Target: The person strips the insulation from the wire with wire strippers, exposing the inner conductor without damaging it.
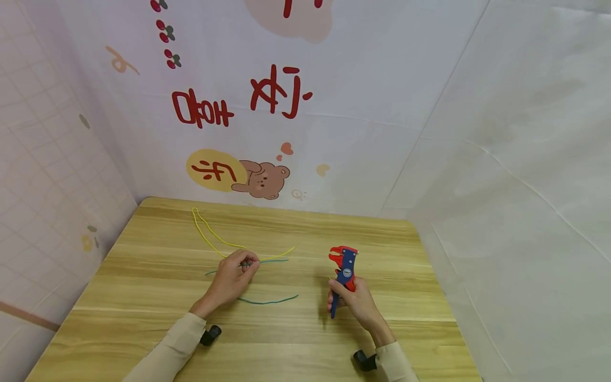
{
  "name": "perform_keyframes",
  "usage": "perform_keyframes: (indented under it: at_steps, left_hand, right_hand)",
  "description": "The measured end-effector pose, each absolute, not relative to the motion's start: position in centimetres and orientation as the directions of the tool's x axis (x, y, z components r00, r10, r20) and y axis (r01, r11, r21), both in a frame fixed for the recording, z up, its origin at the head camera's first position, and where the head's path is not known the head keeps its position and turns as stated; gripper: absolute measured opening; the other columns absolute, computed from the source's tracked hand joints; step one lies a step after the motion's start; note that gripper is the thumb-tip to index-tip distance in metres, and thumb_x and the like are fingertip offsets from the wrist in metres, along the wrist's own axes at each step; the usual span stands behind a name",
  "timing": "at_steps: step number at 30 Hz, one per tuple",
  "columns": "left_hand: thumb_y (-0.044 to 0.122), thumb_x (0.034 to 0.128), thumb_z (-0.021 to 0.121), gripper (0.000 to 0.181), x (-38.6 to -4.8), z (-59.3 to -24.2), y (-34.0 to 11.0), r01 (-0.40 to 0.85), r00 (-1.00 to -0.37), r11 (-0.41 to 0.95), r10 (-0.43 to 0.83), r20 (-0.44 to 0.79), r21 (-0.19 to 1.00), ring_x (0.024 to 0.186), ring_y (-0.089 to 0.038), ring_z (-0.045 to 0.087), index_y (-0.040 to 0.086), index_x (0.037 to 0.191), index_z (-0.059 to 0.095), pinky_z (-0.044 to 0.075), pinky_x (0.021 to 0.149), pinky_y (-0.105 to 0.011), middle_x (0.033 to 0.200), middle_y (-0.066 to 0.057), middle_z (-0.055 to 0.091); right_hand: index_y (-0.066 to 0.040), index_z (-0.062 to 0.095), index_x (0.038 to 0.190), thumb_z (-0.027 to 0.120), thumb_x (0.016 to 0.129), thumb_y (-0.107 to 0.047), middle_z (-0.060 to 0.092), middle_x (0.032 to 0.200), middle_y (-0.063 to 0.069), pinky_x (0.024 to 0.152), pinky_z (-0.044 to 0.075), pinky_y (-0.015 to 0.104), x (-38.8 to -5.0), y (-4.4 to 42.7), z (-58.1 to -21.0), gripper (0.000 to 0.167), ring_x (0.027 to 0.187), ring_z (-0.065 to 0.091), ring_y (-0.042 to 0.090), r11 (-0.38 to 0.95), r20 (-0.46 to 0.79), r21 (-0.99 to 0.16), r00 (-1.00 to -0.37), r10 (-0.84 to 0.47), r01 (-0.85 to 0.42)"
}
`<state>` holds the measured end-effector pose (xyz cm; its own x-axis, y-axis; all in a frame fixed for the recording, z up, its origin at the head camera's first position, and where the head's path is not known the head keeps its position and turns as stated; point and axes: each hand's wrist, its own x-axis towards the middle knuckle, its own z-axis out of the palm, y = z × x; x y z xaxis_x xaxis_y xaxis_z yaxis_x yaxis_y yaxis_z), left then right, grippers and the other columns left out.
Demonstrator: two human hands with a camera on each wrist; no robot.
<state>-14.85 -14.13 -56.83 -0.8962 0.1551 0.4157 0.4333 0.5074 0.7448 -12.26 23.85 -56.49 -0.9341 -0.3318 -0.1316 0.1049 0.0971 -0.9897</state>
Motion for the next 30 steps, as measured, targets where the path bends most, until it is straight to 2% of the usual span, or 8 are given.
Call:
perform_keyframes:
  at_steps: [6, 12, 14, 17, 24, 30]
  left_hand:
    - [0.012, 0.1070, 0.078, 0.004, -14.8, -56.4, -13.9, 0.454, -0.885, 0.480, 0.145, 0.443, 0.750, 0.081, -0.001, 0.058, 0.008, 0.105, 0.080, 0.050, 0.072, -0.022, 0.093, 0.002, 0.072]
    - [0.016, 0.1071, 0.080, 0.010, -14.7, -55.9, -13.6, 0.457, -0.885, 0.452, 0.146, 0.442, 0.766, 0.080, -0.001, 0.057, 0.006, 0.107, 0.080, 0.049, 0.071, -0.022, 0.092, 0.004, 0.070]
    - [0.015, 0.1054, 0.082, 0.006, -14.6, -55.7, -13.5, 0.463, -0.882, 0.444, 0.146, 0.448, 0.767, 0.079, -0.002, 0.057, 0.009, 0.107, 0.080, 0.048, 0.070, -0.022, 0.091, 0.006, 0.069]
    - [0.012, 0.1027, 0.085, 0.007, -14.5, -55.2, -13.2, 0.475, -0.876, 0.431, 0.148, 0.459, 0.767, 0.078, -0.002, 0.057, 0.013, 0.105, 0.079, 0.048, 0.069, -0.022, 0.090, 0.007, 0.069]
    - [0.011, 0.1019, 0.085, 0.011, -14.1, -54.4, -12.8, 0.457, -0.887, 0.410, 0.146, 0.437, 0.789, 0.076, -0.002, 0.057, 0.019, 0.105, 0.078, 0.047, 0.066, -0.022, 0.091, 0.007, 0.070]
    - [0.015, 0.1040, 0.084, 0.009, -13.8, -53.7, -12.7, 0.423, -0.906, 0.389, 0.146, 0.398, 0.818, 0.077, -0.004, 0.057, 0.021, 0.106, 0.078, 0.046, 0.066, -0.022, 0.091, 0.007, 0.070]
  right_hand:
    - [0.008, 0.062, 0.125, 0.067, 0.117, -0.033, 0.076, 0.088, 0.007, 0.080, 0.071, 0.055, -12.2, 23.8, -56.7, 0.042, 0.077, 0.083, 0.026, 0.096, -0.141, -0.989, -0.936, -0.323, 0.115]
    - [0.021, 0.054, 0.126, 0.067, 0.117, -0.031, 0.075, 0.085, 0.006, 0.077, 0.072, 0.050, -12.0, 23.2, -56.8, 0.054, 0.075, 0.081, 0.021, 0.073, -0.140, -0.990, -0.930, -0.339, 0.122]
    - [0.025, 0.051, 0.126, 0.066, 0.117, -0.030, 0.076, 0.085, 0.005, 0.076, 0.072, 0.049, -12.0, 23.0, -56.8, 0.058, 0.074, 0.081, 0.020, 0.068, -0.137, -0.990, -0.927, -0.349, 0.120]
    - [0.025, 0.051, 0.127, 0.066, 0.117, -0.030, 0.076, 0.085, 0.004, 0.077, 0.072, 0.049, -11.8, 22.8, -56.7, 0.058, 0.074, 0.081, 0.019, 0.064, -0.139, -0.990, -0.923, -0.359, 0.125]
    - [0.010, 0.060, 0.123, 0.066, 0.117, -0.029, 0.077, 0.087, 0.003, 0.080, 0.071, 0.052, -11.5, 22.2, -56.6, 0.040, 0.077, 0.081, 0.019, 0.070, -0.144, -0.990, -0.910, -0.389, 0.126]
    - [0.022, 0.056, 0.127, 0.066, 0.117, -0.029, 0.077, 0.086, 0.001, 0.079, 0.072, 0.047, -11.4, 21.6, -56.4, 0.053, 0.076, 0.082, 0.018, 0.066, -0.146, -0.989, -0.901, -0.409, 0.131]
